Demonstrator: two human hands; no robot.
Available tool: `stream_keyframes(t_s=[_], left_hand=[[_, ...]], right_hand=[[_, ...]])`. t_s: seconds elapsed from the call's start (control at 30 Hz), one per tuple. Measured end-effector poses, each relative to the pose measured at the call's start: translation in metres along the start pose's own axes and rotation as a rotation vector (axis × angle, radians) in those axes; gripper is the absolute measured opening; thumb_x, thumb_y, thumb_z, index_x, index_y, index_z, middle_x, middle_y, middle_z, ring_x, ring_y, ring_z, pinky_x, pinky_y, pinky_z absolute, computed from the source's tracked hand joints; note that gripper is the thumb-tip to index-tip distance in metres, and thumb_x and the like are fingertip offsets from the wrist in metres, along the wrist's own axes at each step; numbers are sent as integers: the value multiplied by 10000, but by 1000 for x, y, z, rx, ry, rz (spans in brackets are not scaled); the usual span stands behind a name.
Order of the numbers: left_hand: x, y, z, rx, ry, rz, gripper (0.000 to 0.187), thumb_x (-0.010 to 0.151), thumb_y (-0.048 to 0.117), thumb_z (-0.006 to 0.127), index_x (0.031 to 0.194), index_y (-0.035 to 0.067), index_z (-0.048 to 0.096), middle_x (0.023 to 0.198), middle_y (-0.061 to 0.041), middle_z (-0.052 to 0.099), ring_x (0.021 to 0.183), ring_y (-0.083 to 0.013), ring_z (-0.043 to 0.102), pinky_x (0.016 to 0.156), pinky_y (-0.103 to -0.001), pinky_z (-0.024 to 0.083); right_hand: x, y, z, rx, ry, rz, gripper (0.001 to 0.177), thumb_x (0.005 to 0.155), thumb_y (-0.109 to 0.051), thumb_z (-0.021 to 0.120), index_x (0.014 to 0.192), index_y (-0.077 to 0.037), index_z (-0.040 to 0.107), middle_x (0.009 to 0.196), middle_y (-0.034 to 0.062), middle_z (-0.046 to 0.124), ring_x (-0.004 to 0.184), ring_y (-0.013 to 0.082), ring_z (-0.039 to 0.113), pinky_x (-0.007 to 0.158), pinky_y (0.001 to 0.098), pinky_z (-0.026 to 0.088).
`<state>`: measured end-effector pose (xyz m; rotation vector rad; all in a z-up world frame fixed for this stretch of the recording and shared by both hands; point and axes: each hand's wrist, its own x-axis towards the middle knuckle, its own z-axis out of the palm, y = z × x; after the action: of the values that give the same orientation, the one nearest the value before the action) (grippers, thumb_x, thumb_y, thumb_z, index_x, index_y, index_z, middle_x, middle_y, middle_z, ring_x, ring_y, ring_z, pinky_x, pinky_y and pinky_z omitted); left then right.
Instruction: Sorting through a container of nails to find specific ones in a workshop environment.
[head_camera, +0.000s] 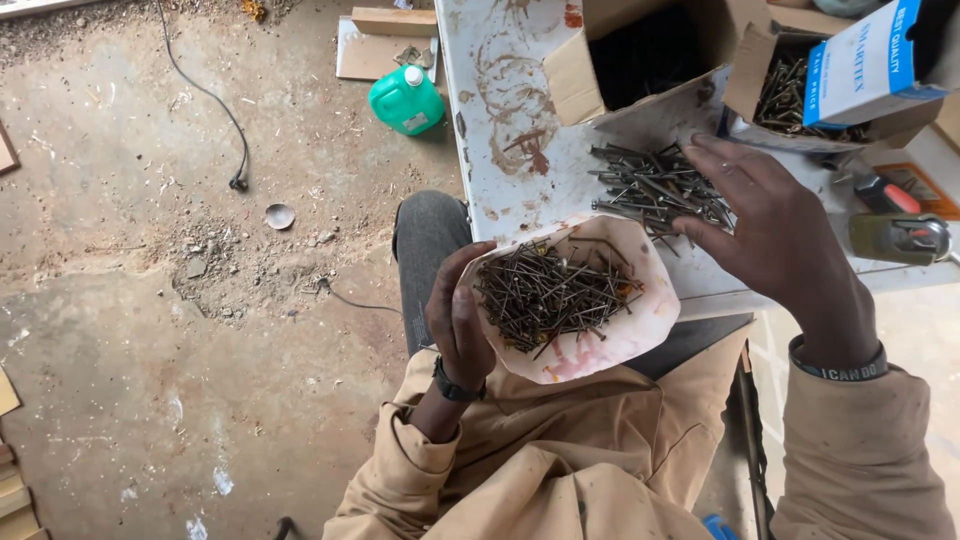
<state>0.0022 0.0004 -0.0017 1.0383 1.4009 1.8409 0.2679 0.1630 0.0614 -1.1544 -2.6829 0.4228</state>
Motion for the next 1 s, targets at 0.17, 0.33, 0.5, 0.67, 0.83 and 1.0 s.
stream_keyframes(t_s=[0.17, 0.33, 0.5, 0.67, 0.83, 1.0], left_hand=[[5, 9, -2, 158, -22, 26, 463, 1093, 310, 324, 1239, 7, 642, 1219, -148, 695, 1135, -282, 682, 995, -394, 543], [4, 10, -2, 223, -6, 20, 462, 1089, 326, 315, 1240, 44, 649, 1217, -124, 699, 1091, -257, 696, 934, -372, 549], [3, 4, 0, 117, -2, 30, 429, 1092, 278, 342, 1240, 5, 638, 1203, -155, 678, 1106, -275, 680, 978, -396, 570], [5, 9, -2, 215, -10, 44, 459, 1089, 318, 320, 1227, 29, 650, 1197, -137, 696, 1089, -275, 690, 946, -390, 545], [4, 5, -4, 214, -29, 43, 460, 1089, 328, 319, 1238, 34, 641, 1212, -139, 688, 1119, -284, 679, 977, -403, 539], [1, 1, 0, 144, 6, 61, 419, 1098, 287, 343, 1242, 28, 639, 1203, -145, 690, 1107, -279, 691, 959, -401, 579]], right_hand=[[0, -3, -4, -49, 81, -25, 611, 916, -180, 788, 1471, 17, 626, 1442, 215, 659, 1339, 371, 609, 1058, 471, 517], [-5, -20, -14, -96, 208, -58, 381, 1017, -98, 811, 1375, 12, 744, 1303, 210, 767, 1181, 335, 736, 914, 422, 595], [17, -24, -19, -68, -254, 145, 1055, 789, -555, 697, 1635, -79, 284, 1691, 182, 307, 1483, 408, 352, 996, 649, 475], [20, 6, 29, -242, -339, 140, 1114, 753, -539, 766, 1653, -189, 212, 1648, 161, 316, 1469, 396, 329, 1052, 533, 417], [21, 18, 34, -315, -82, -12, 734, 809, -367, 802, 1468, -110, 607, 1430, 113, 646, 1183, 335, 605, 866, 455, 568], [24, 18, 31, -297, -82, -16, 731, 785, -344, 826, 1459, -149, 617, 1341, 64, 666, 1110, 321, 623, 769, 449, 569]])
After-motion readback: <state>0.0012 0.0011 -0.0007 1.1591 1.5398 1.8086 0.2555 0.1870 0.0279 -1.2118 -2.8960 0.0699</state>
